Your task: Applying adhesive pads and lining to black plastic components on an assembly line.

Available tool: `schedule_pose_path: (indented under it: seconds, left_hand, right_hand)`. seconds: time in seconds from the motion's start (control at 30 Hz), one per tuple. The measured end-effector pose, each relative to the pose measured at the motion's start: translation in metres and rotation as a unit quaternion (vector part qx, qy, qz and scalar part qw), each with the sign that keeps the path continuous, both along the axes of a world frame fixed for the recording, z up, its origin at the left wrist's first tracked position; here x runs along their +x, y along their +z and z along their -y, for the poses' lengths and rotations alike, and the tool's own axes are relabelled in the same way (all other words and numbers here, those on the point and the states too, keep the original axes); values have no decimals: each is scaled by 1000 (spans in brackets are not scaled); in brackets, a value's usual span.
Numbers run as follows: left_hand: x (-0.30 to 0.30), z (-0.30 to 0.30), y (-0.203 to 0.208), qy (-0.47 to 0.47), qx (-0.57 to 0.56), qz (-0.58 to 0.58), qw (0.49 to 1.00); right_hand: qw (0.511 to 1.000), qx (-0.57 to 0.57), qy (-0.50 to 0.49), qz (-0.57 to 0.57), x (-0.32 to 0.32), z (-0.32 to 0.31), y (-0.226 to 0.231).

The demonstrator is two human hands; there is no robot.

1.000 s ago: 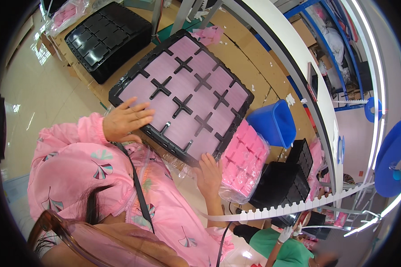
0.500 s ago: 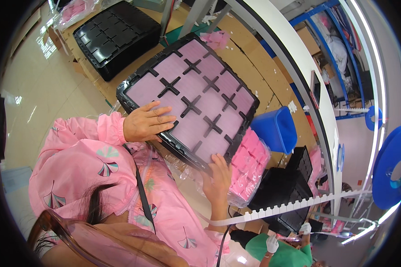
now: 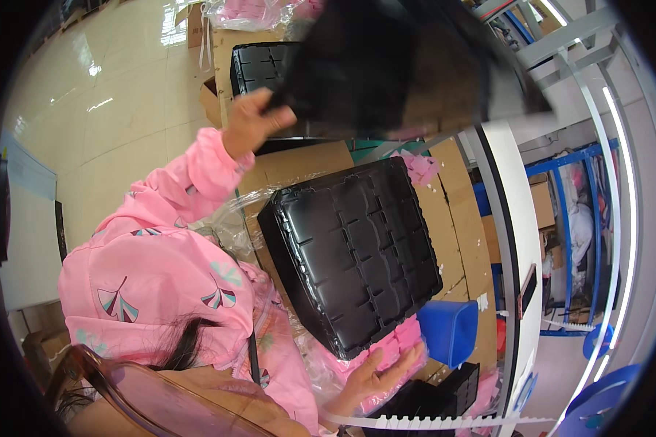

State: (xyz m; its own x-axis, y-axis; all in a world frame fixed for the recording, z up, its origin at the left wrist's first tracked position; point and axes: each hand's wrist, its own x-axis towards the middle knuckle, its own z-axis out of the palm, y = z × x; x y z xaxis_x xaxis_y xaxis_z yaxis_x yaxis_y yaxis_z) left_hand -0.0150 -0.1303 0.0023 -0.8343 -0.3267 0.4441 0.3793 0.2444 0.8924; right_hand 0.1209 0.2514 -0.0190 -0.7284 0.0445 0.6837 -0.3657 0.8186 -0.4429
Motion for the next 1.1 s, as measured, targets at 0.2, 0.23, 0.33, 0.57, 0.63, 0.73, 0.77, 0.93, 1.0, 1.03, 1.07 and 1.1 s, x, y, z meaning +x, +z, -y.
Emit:
schedule_pose_path:
  seconds: [0.2, 0.23, 0.33, 0.57, 0.63, 0.73, 0.77, 0.93, 1.0, 1.03, 1.07, 1.1]
  left_hand:
    - [-63, 113, -76, -34, 458, -101, 883]
    - [-76, 123, -82, -41, 483, -86, 870]
    - [-110, 161, -132, -60, 534, -42, 842]
    - [-165, 209, -241, -24, 607, 75, 791]
    - [-172, 224, -254, -2, 628, 92, 773]
    - [-185, 235, -280, 213, 472, 177, 837]
    - [-188, 231, -275, 210, 471, 180, 838]
    - [-173, 203, -239, 357, 133, 336, 861]
    - [-180, 201, -243, 377, 59, 330, 863]
    - [-180, 199, -242, 377, 58, 331, 863]
    - [-181, 196, -241, 387, 44, 329, 860]
    - [-181, 195, -238, 399, 30, 327, 856]
  right_hand:
    - [997, -8, -3, 76, -7, 6, -22]
    - [996, -23, -6, 81, -7, 9, -22]
    - [995, -28, -4, 93, -9, 7, -25]
    - [988, 0, -14, 153, -4, 9, -39]
    - [987, -3, -16, 160, -2, 10, -42]
    - [985, -4, -21, 169, -2, 9, -47]
    - [985, -4, -26, 171, -2, 9, -49]
    - [984, -3, -21, 178, -5, 8, -54]
    - [983, -5, -21, 183, -5, 7, -57]
    - [983, -16, -16, 184, -5, 7, -60]
    - [982, -27, -12, 184, -5, 7, -62]
    - [982, -28, -11, 185, -5, 6, -63]
